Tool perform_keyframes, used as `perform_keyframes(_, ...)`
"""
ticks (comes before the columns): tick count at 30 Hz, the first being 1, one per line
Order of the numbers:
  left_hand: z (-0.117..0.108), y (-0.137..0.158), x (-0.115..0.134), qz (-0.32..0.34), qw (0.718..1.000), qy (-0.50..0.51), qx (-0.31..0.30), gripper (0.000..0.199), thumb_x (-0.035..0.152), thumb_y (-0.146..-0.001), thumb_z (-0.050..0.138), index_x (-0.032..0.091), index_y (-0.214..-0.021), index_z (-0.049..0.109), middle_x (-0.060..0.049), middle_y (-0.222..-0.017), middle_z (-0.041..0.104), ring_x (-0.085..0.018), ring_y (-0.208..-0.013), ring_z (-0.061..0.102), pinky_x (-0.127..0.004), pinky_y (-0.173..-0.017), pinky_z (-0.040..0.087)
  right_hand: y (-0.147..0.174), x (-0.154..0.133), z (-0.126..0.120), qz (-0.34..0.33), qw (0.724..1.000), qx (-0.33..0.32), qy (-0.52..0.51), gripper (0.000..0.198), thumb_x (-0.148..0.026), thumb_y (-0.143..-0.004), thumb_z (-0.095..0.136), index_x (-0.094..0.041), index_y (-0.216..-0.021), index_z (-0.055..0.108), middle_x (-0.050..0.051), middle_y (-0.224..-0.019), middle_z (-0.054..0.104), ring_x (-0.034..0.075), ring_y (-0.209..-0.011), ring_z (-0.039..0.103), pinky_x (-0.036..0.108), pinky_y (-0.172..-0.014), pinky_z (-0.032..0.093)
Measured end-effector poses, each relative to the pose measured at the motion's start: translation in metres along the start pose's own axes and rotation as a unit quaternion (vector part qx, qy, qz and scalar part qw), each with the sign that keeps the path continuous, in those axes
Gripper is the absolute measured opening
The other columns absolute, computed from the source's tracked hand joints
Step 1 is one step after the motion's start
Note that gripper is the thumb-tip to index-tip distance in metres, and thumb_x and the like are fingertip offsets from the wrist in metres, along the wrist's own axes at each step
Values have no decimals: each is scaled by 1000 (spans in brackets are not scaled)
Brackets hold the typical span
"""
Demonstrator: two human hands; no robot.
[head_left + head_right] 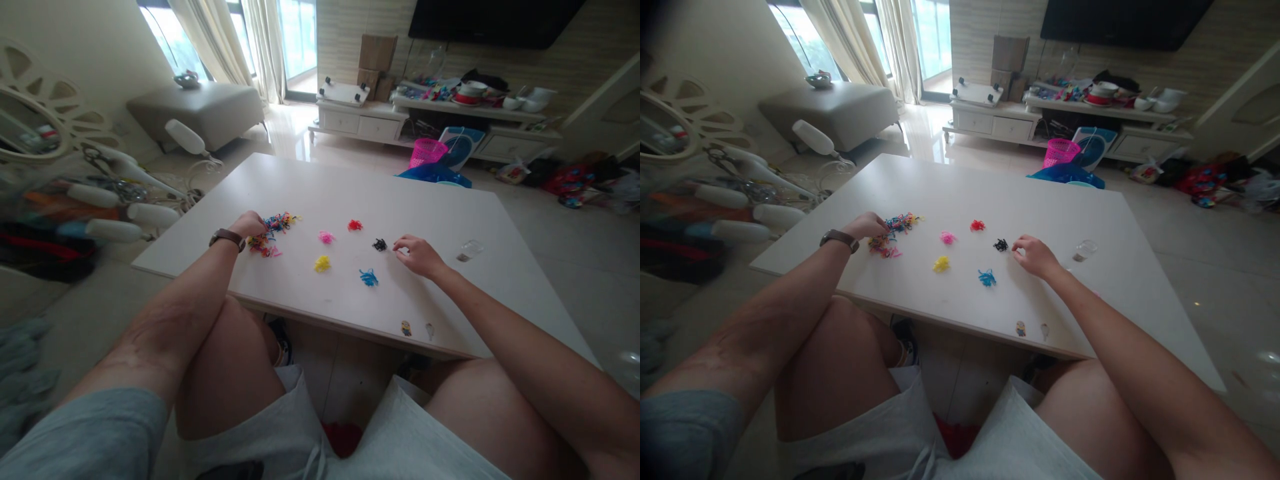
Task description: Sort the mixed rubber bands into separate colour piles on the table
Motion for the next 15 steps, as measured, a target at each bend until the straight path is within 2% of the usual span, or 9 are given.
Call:
perform_keyframes(6,4,-8,-1,9,1000,2,0,12,23,-58,77,18,-68,72,-9,-76,73,-24,-77,67,-27,-67,50,0,-1,-1,-1,1000,1,3,16,-19,-84,58,-20,-85,73,6,-105,72,19,-86,67,29,-74,51)
perform_keyframes(15,16,-13,-2,7,1000,-7,-7,17,23,-51,81,19,-63,70,-8,-70,71,-25,-77,67,-29,-68,51,1,-1,1,-2,1000,-7,7,16,-19,-84,57,-21,-85,73,6,-103,72,19,-86,68,29,-73,51)
Point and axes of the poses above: each hand's wrist, its own y-axis away from the middle knuckle, its own z-axis out of the palm, x = y × z, the point moved 8 cm from there along -y, towards the middle knuckle
